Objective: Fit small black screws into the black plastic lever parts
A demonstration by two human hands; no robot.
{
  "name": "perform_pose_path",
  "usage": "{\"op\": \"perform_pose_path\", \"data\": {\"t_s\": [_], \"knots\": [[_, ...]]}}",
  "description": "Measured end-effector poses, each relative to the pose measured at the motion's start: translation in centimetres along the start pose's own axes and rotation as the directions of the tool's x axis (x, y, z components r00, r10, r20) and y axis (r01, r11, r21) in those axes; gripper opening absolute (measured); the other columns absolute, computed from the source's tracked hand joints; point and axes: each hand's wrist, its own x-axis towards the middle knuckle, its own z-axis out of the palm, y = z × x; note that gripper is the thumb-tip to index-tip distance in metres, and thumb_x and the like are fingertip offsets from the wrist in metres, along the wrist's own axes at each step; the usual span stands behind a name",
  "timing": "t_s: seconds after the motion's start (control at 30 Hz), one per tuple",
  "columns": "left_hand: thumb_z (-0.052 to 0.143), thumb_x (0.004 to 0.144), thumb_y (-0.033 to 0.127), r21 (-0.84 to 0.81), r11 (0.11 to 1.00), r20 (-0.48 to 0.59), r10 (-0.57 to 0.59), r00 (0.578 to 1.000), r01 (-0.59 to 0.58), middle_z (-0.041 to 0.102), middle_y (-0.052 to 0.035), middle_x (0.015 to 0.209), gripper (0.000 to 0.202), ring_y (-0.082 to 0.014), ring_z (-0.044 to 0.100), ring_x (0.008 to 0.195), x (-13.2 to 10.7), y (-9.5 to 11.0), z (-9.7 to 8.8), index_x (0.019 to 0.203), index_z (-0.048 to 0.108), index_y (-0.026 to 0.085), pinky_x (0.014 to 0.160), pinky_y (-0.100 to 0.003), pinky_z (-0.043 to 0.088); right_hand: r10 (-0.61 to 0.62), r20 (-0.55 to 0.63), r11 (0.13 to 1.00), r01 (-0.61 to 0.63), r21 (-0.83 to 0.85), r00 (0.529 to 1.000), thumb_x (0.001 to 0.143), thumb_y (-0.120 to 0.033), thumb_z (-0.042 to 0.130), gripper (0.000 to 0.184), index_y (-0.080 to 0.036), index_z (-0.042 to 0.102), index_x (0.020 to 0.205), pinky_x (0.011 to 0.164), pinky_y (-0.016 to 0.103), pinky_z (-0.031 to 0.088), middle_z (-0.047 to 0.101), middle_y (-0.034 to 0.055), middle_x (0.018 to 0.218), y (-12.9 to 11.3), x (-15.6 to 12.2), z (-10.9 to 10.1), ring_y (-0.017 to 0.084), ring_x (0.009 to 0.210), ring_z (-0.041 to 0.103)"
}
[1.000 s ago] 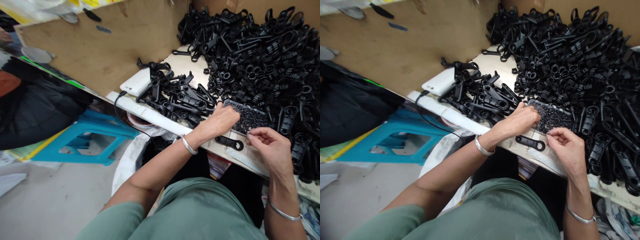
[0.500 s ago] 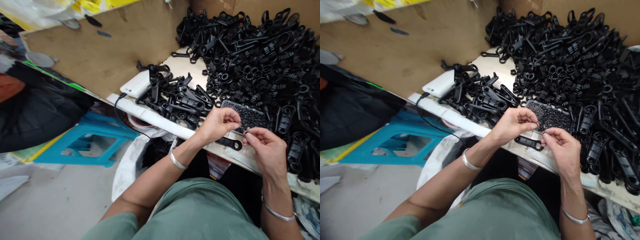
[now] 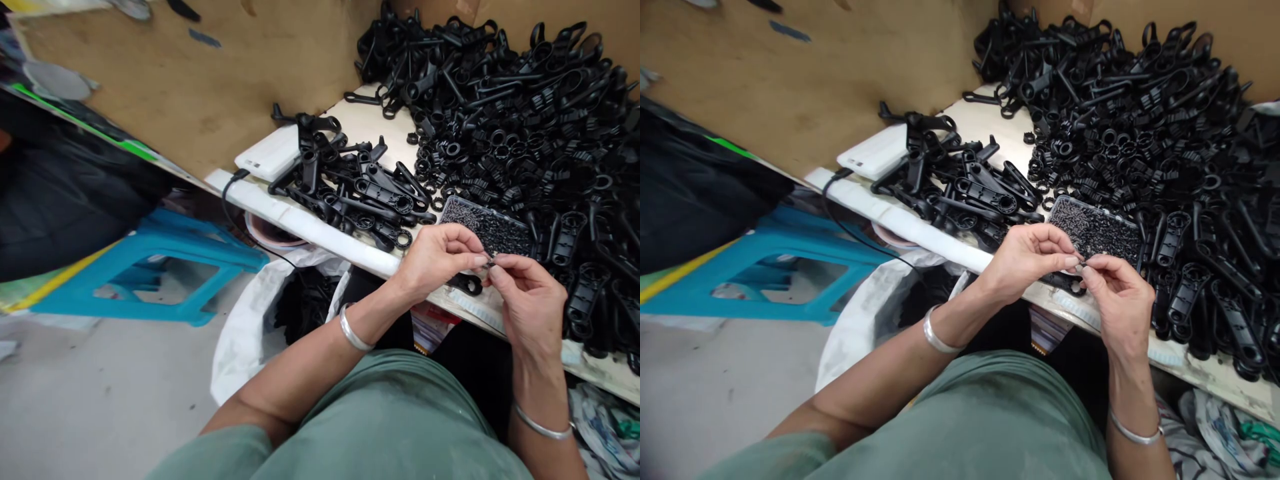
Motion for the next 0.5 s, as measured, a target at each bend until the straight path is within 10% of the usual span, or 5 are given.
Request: {"op": "perform_pose_path", "data": {"t_s": [0.5], "knots": [[0.077,0.068,0.008,0.061,0.996,-0.012,0.070,0.997,-0.069,0.069,0.0008,0.069,0.013,-0.0075,0.063,0.062,-0.42,-0.52,-0.13,0.074,0.066,0.012,0.061,-0.018,0.051,-0.070,-0.075,0.988,0.059,-0.142,0.995,0.074,-0.025,0.081,0.012,-0.021,0.075,0.082,0.056,0.026,0.056,0.071,0.0001,0.073,-0.08,-0.41,0.56,0.013,0.056,0.065]]}}
